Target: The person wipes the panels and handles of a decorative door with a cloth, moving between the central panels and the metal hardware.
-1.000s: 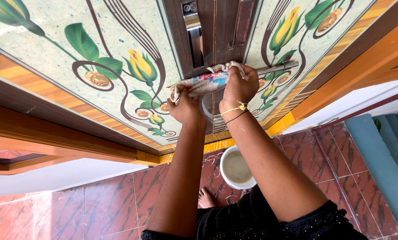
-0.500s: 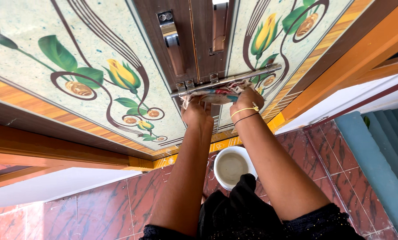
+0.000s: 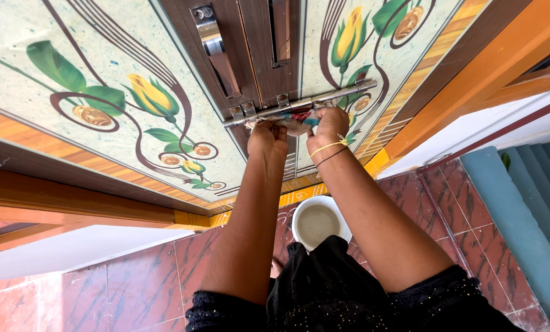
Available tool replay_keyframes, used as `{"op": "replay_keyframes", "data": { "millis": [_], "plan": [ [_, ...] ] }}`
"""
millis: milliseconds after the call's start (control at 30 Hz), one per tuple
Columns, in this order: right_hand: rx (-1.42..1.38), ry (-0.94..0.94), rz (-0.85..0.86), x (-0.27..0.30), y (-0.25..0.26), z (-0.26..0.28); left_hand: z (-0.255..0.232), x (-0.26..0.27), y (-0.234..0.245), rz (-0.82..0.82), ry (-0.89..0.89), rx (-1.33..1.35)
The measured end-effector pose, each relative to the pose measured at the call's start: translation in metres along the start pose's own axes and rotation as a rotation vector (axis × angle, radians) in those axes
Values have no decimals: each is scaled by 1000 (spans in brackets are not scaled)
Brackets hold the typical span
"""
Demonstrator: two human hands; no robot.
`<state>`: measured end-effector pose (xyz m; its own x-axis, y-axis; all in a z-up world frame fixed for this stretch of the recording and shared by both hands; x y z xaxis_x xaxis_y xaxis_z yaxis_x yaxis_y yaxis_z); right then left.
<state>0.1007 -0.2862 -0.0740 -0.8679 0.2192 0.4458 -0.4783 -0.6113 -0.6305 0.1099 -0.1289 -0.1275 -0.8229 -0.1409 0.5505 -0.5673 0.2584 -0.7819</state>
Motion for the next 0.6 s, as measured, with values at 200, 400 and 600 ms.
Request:
{"op": "replay_keyframes", "data": {
  "millis": [200,400,600],
  "plan": [
    [25,-58,22,18,-16,6,1,-24,4,34,-15,-20],
    [20,-84,236,-22,4,7,0,-30,0,7,-40,-5],
    [65,-63,126,-30,13,38,16,29,-27,-66,-100,-31]
  ]
}}
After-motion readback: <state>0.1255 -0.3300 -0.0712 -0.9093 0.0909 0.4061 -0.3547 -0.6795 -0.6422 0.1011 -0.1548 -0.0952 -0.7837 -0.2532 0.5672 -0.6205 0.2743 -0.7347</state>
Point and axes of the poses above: each hand's wrist, its own x-axis away from the middle knuckle, its own y-axis out of the back of the hand, z = x × y, the point moved 5 cm from there along -x, towards the middle knuckle, and after that the axes turned 13 degrees about z, right-handed, at the moved point
